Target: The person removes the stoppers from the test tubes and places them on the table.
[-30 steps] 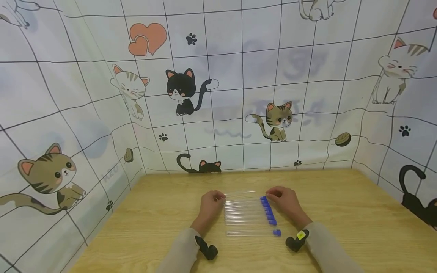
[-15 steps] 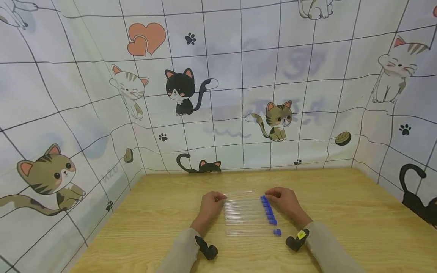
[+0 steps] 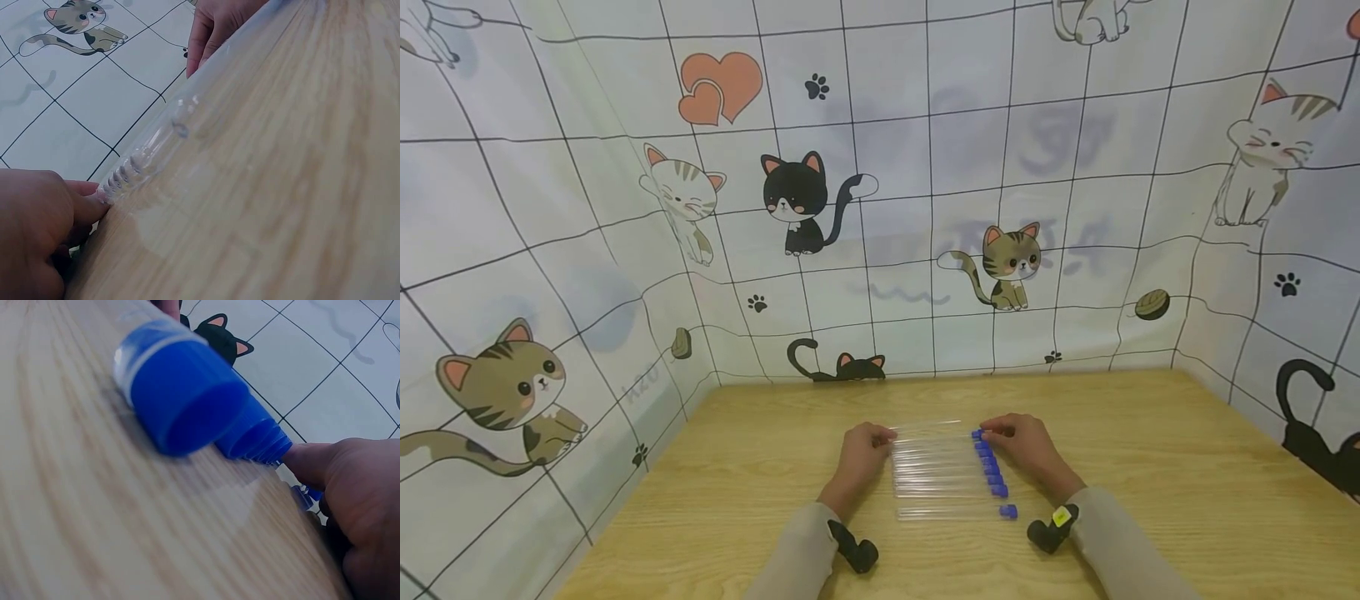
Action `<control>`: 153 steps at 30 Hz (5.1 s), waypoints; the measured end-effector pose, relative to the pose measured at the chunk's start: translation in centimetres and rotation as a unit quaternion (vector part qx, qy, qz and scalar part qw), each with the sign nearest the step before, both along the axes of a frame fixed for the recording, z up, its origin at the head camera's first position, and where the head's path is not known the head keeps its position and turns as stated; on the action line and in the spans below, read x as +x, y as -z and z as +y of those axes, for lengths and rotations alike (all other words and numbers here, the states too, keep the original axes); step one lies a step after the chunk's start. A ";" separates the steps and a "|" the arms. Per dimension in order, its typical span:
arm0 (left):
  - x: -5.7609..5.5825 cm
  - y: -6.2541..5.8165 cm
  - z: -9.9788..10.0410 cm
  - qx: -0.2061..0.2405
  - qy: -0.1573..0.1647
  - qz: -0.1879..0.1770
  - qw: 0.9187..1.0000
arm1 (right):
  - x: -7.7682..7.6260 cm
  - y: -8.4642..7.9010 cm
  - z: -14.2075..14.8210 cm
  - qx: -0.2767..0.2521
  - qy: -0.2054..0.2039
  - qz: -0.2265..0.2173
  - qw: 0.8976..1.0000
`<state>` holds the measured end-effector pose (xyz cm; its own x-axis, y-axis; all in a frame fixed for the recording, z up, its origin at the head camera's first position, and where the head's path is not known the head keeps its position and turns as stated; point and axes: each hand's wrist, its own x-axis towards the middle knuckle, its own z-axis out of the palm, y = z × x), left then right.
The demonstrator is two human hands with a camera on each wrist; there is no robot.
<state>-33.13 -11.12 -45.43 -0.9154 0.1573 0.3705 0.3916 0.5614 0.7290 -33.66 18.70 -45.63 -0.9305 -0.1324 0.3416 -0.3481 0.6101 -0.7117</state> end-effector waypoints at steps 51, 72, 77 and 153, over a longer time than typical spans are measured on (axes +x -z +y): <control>-0.1 -0.2 0.4 0.076 0.016 0.014 0.997 | 0.0 -0.1 0.2 -0.058 -0.028 0.014 0.998; 0.1 -0.3 0.5 0.051 0.023 -0.003 0.998 | 0.3 -0.4 0.1 -0.026 0.016 0.024 0.999; 0.1 -0.2 0.4 0.049 0.029 0.002 0.998 | 0.3 -0.4 0.1 -0.017 0.022 0.033 0.999; -0.3 0.2 0.3 0.063 0.004 0.020 0.998 | 0.4 -0.4 1.2 -0.081 -0.092 -0.065 0.990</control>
<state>-33.41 -10.82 -45.67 -0.8986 0.1140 0.4237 0.4253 0.4637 0.7772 -33.25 19.88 -45.27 -0.9331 -0.2579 0.2506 -0.3416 0.4183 -0.8416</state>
